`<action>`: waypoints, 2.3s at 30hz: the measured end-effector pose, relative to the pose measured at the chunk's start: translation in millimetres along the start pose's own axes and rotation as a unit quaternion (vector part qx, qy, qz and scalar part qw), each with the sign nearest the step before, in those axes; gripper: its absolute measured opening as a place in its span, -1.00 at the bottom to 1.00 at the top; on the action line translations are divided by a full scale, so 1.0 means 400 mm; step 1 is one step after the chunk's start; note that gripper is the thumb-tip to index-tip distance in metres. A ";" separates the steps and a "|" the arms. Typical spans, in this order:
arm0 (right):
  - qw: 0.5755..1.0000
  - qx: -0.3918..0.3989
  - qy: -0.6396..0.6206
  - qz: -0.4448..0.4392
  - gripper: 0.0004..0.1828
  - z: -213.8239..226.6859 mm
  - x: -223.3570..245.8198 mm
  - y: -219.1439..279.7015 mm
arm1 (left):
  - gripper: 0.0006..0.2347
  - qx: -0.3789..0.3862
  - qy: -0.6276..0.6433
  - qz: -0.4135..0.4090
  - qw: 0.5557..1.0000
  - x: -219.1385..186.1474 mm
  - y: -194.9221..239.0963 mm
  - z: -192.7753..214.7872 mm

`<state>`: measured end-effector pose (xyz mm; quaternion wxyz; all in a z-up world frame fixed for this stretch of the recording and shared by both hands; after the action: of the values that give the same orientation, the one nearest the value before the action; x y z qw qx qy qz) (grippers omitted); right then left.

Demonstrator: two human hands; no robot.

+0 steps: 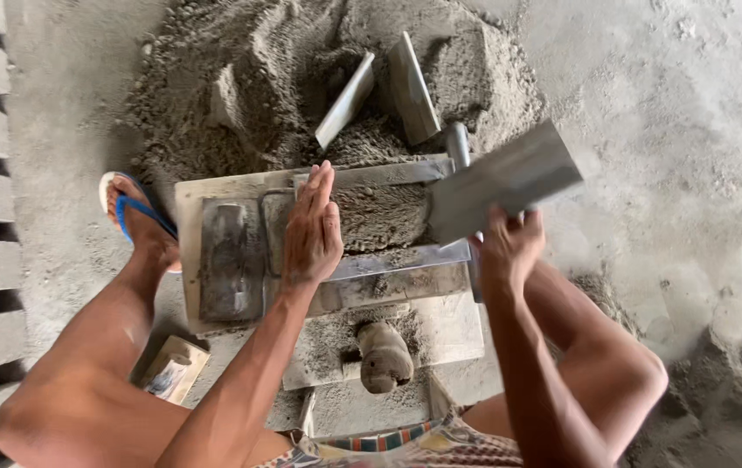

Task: The person scoops a cement mixture into a rectangular metal mold, levels the surface with a straight edge, and compacts it with a metal rod. They then flip the mold to release the formed brick and place it on a stack. The person also uses a brush to clean the mold before repeating the process.

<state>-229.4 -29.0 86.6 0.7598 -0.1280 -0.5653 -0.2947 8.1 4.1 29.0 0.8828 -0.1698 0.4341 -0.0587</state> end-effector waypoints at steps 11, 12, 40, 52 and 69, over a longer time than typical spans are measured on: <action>0.886 0.302 0.301 0.182 -0.28 -0.194 0.021 0.229 | -0.49 -0.087 0.024 0.088 0.992 0.077 0.015 0.081; 0.875 0.264 0.356 0.194 -0.22 -0.178 0.010 0.201 | -0.51 -0.065 0.015 0.066 0.996 0.071 0.017 0.062; 0.769 0.365 0.457 0.257 -0.58 -0.145 0.180 -0.096 | -0.58 -0.027 -0.078 0.017 0.996 0.055 0.016 -0.055; 0.924 0.202 0.318 0.058 -0.62 -0.199 -0.020 0.160 | -0.55 -0.160 0.028 0.006 0.987 0.050 0.050 0.065; 0.838 0.217 0.482 0.132 -0.12 -0.085 -0.001 0.032 | -0.60 -0.033 -0.085 -0.014 0.996 0.068 0.044 -0.056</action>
<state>-195.1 -36.9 76.9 0.9762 0.1251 -0.1545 -0.0864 6.7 8.1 -10.2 0.9097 -0.2090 0.3565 -0.0419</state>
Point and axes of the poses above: each hand's wrist, its own y-axis away from the middle knuckle, its own z-axis out of the back of the hand, x = y × z, the point moved 1 cm from there along -y, towards the middle knuckle, and after that the axes turned 8 degrees about -z, right-handed, at the moved point
